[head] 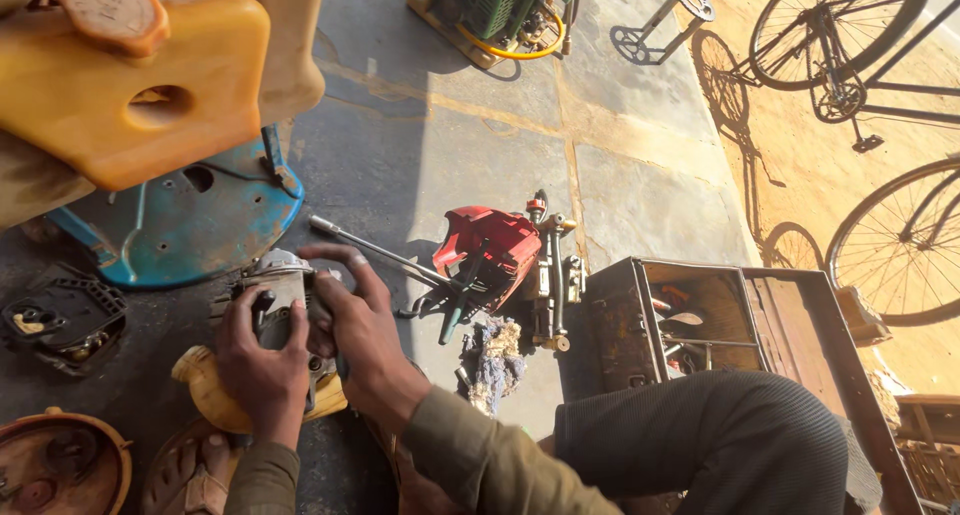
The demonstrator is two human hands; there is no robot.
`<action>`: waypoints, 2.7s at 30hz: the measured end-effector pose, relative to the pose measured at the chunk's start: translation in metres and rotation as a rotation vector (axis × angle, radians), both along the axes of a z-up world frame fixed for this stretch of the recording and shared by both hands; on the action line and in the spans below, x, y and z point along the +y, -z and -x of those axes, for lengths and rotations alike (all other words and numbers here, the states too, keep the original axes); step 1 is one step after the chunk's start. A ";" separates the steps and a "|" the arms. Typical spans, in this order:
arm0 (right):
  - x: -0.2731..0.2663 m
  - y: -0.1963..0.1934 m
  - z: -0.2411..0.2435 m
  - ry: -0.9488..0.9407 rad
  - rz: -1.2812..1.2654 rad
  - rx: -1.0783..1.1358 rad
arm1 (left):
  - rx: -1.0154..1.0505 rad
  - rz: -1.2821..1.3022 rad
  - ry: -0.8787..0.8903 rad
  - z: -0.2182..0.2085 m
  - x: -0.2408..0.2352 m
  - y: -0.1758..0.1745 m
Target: The person disassembles and reassembles parts of a small engine, using a screwdriver and by hand, handling the carburetor, fuel tank, and various housing components.
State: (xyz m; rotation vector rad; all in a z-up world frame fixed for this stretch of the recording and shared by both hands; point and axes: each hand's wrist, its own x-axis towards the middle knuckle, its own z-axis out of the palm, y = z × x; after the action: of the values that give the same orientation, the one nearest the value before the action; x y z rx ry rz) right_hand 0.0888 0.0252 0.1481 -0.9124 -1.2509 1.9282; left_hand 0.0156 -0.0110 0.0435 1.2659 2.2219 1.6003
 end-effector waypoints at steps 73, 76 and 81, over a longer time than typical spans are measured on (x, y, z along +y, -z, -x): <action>-0.040 0.001 0.012 0.497 -0.474 -0.095 | -0.054 -0.075 -0.007 0.004 -0.001 0.008; -0.025 -0.012 -0.007 0.192 -1.330 -0.385 | -0.045 -0.073 0.017 0.007 -0.001 0.012; 0.018 -0.053 -0.009 -0.951 -1.606 -1.105 | -0.029 -0.115 0.039 0.010 -0.002 0.011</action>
State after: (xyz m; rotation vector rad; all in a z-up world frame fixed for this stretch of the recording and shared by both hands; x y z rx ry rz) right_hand 0.0978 0.0436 0.2007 -0.3215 -3.3655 0.0049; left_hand 0.0061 -0.0133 0.0330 1.2966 2.1019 1.7427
